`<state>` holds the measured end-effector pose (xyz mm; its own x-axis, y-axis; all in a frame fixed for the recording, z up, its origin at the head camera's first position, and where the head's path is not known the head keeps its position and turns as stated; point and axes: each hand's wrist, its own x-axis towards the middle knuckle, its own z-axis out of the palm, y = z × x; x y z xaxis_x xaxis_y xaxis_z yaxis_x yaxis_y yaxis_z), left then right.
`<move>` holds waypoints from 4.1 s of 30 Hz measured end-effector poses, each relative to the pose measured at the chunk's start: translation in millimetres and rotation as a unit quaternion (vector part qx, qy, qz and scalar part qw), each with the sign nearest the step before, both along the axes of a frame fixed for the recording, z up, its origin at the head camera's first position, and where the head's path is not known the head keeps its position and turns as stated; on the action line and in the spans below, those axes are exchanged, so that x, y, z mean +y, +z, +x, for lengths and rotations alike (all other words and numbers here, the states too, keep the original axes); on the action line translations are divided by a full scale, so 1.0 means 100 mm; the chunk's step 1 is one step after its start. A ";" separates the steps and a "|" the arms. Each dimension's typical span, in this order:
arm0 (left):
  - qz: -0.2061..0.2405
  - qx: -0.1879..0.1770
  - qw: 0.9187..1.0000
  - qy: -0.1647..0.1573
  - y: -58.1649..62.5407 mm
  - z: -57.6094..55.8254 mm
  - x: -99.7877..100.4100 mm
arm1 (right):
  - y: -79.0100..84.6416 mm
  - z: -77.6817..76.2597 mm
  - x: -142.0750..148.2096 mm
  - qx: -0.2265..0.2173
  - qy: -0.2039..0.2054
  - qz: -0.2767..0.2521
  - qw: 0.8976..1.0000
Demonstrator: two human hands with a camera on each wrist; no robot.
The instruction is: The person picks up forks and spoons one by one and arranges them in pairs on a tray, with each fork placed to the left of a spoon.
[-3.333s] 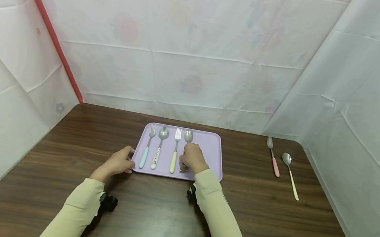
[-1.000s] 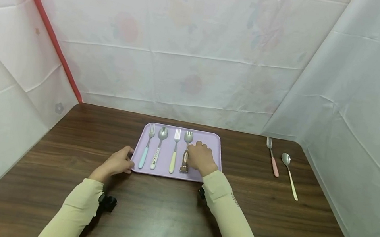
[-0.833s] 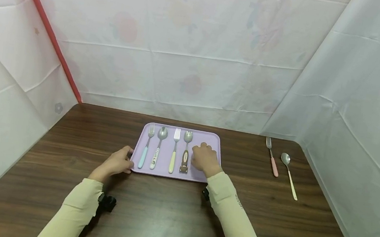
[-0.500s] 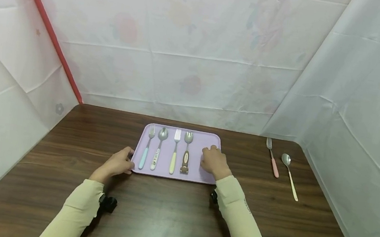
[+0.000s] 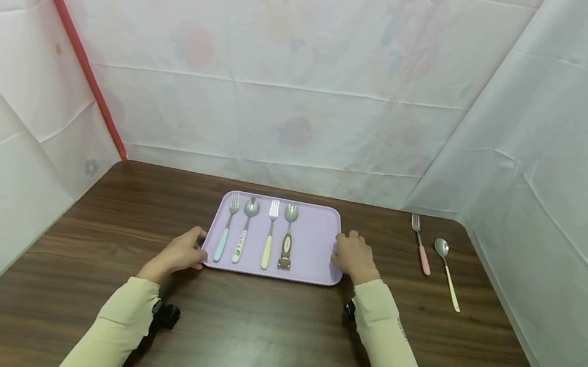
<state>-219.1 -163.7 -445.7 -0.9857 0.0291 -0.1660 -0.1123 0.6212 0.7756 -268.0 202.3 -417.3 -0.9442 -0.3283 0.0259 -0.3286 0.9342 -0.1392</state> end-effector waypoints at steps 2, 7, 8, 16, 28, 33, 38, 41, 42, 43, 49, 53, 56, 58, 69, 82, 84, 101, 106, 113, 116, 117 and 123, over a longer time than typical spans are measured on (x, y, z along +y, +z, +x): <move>-0.001 0.000 1.000 0.000 0.00 0.00 0.00 | -0.01 0.00 0.06 -0.005 -0.006 -0.002 1.000; 0.000 -0.002 1.000 0.001 -0.01 0.00 0.00 | -0.04 -0.02 0.19 -0.021 -0.008 -0.013 1.000; 0.001 -0.001 1.000 0.002 -0.01 0.00 0.00 | -0.05 -0.02 0.21 -0.021 -0.007 -0.015 1.000; -0.001 -0.002 1.000 0.001 -0.01 0.00 0.00 | -0.04 -0.02 0.38 -0.019 -0.021 -0.028 0.999; 0.003 -0.005 1.000 0.003 0.01 0.02 0.00 | 0.00 -0.03 0.65 -0.022 -0.042 -0.021 0.999; 0.006 -0.006 1.000 0.002 0.00 0.02 0.00 | 0.00 -0.05 0.75 -0.022 -0.051 -0.025 0.998; 0.007 -0.006 1.000 0.004 0.00 0.02 0.01 | 0.01 -0.08 0.87 -0.010 -0.060 -0.027 0.998; 0.005 -0.004 1.000 0.003 0.01 0.02 0.01 | 0.00 -0.11 0.93 -0.011 -0.067 -0.028 0.997; 0.004 -0.004 1.000 0.004 0.01 0.01 0.01 | 0.00 -0.12 0.95 -0.013 -0.071 -0.027 0.997; 0.003 -0.003 1.000 0.003 0.01 0.01 0.01 | -0.01 -0.13 0.98 -0.015 -0.074 -0.024 0.997; 0.004 -0.002 1.000 0.007 0.00 0.01 0.01 | -0.06 -0.18 1.11 -0.031 -0.095 -0.002 0.995; 0.008 -0.001 1.000 0.007 0.00 0.01 0.01 | -0.05 -0.20 1.18 -0.051 -0.123 -0.009 0.991; 0.006 0.000 1.000 0.006 0.00 0.00 0.01 | -0.02 -0.22 1.22 -0.064 -0.134 -0.014 0.989; 0.004 0.000 1.000 0.006 0.00 0.00 0.01 | -0.01 -0.23 1.25 -0.067 -0.136 -0.015 0.988; 0.001 0.003 1.000 0.000 0.01 0.01 0.00 | -0.05 -0.30 1.47 -0.043 -0.143 -0.017 0.989; 0.000 0.003 1.000 0.000 0.02 0.01 0.01 | -0.20 -0.28 1.71 -0.037 -0.145 -0.024 0.989; 0.000 0.003 1.000 -0.001 0.02 0.01 0.01 | -0.21 -0.29 1.72 -0.041 -0.143 -0.020 0.989; -0.007 0.006 1.000 -0.006 0.02 0.00 -0.01 | -0.20 -0.24 1.69 -0.012 -0.103 -0.003 0.995; -0.012 0.002 1.000 -0.006 0.02 0.00 -0.03 | -0.20 -0.22 1.67 -0.016 -0.104 -0.019 0.994; -0.012 -0.001 1.000 -0.011 0.02 0.00 -0.02 | -0.13 -0.23 1.66 0.000 -0.101 -0.053 0.994; -0.011 -0.001 1.000 -0.011 0.02 0.00 -0.01 | -0.06 -0.23 1.65 0.000 -0.091 -0.060 0.994; -0.010 -0.001 1.000 -0.011 0.02 0.00 -0.01 | -0.04 -0.23 1.63 -0.002 -0.089 -0.060 0.994; -0.003 0.003 1.000 -0.008 0.02 -0.01 -0.01 | 0.05 -0.23 1.56 -0.017 -0.086 -0.072 0.994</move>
